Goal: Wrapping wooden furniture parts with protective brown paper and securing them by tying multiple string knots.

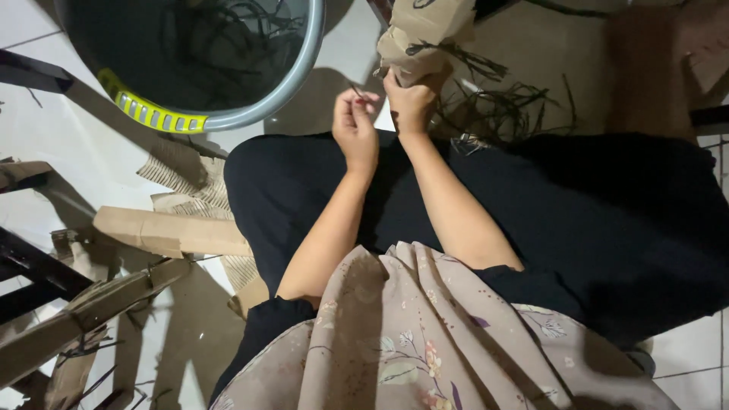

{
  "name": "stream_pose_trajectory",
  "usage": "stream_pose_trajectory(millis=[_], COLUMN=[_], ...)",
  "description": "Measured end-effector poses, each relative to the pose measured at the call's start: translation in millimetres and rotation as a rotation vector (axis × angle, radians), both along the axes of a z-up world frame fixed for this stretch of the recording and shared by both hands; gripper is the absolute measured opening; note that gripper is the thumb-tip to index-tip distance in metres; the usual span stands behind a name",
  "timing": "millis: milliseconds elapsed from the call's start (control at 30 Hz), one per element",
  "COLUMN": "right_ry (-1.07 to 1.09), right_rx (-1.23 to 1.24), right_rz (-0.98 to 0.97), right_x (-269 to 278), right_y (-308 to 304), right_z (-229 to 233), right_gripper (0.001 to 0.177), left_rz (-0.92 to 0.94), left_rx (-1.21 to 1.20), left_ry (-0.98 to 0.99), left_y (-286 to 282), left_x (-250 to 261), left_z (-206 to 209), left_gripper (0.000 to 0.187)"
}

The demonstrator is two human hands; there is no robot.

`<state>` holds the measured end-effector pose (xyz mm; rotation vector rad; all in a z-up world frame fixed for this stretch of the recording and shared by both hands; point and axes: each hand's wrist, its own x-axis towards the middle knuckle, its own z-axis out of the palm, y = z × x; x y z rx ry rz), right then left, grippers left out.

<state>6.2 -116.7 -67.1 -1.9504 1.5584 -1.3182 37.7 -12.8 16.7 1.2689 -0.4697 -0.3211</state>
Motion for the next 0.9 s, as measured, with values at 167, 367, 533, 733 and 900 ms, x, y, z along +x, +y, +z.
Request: stream_pose_trajectory(millis=[167,367,533,733,900], right_ry=[-0.101,-0.096,-0.08,-0.02,-0.167], right_rx=[0.006,0.123,-0.12,-0.074,0.103], right_rz=[0.078,0.049,0.014,-0.108,0.038], right_x=[-8,-3,4,11,-8], right_y=[-4,-7,-6,-16,10], right_z=[-12,-9,11,-39,21], right_gripper=[0.101,0.132,0.094,0.105,0.101], left_rz=[0.127,0.169,0.187,0.044,-0.357], left_rx=[-0.158,-0.207,-0.161,-0.098,0.16], left_ry=[0.078,0.184,0.154,0.151,0.115], left_y=[-11,-16,-9,16,27], left_x=[43,58,62,33,-18], left_z=[-17,-20,-20,8,18], left_gripper=[0.022,0.019,0.023,0.022,0.02])
